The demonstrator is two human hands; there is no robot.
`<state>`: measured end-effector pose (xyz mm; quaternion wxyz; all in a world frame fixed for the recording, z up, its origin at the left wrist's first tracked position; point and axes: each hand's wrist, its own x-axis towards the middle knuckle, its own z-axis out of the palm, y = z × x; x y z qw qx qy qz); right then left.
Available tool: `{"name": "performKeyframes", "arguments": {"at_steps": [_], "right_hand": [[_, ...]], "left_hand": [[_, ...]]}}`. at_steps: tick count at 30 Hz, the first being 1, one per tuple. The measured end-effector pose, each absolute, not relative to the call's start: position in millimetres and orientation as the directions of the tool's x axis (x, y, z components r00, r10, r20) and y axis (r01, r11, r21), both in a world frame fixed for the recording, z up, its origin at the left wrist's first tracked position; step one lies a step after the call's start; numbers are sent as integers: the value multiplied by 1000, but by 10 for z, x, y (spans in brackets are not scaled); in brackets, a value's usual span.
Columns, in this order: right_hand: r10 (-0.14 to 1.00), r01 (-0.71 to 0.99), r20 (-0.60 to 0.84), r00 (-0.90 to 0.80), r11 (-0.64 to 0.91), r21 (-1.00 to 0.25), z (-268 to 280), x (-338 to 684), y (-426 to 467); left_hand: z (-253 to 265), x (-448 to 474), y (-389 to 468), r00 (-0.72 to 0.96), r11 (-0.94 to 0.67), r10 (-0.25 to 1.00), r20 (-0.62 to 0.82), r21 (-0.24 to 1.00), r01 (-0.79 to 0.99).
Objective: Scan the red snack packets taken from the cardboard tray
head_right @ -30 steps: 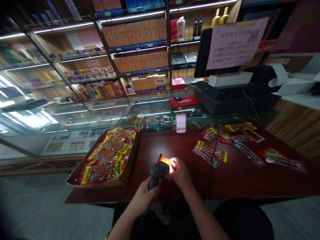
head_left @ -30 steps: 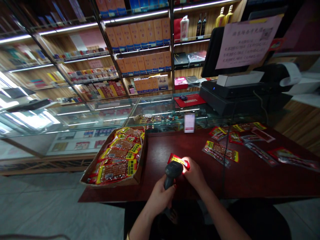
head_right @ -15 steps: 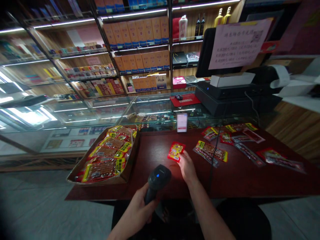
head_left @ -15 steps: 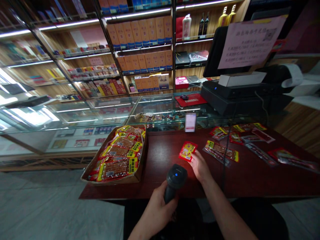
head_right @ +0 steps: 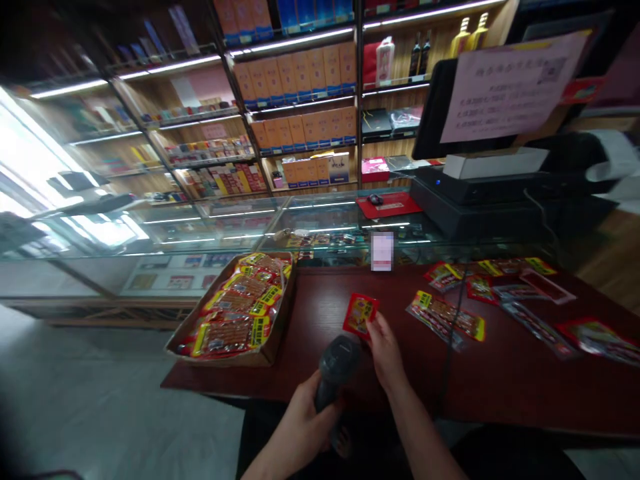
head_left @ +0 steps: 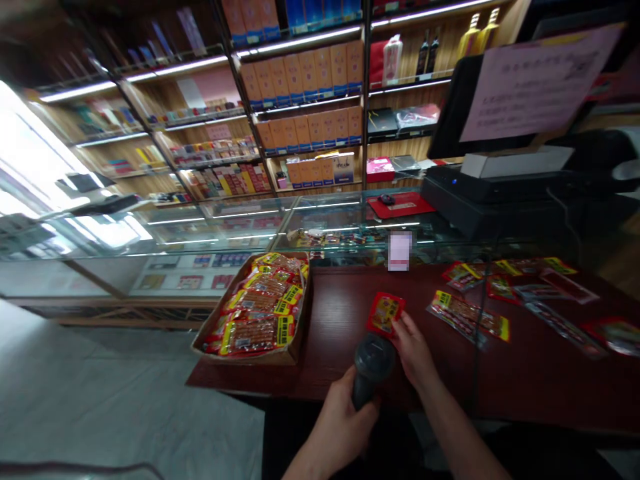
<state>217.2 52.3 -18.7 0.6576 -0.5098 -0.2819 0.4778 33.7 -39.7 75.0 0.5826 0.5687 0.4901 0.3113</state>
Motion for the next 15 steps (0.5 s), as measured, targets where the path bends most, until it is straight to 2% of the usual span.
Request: {"name": "performKeyframes", "arguments": {"at_steps": [4,9,12,15], "right_hand": [[937,-215,-6,350,74,-974,44,2032,830],[959,23,282,25,281,-959,707,1416,1502],[941,289,307,-144,336,-896,1057,911,1959],[931,409,292,-217,359,-839,1306,425,2296]], "left_hand": [[470,178,-312,184,213,957,-226,973,88],[93,-27,-47,15,280,960,-281,959,35],[-16,-79,54,10,285,958,-285,958,13],[-51,-112,87,-2,278,960,-278,960,6]]}}
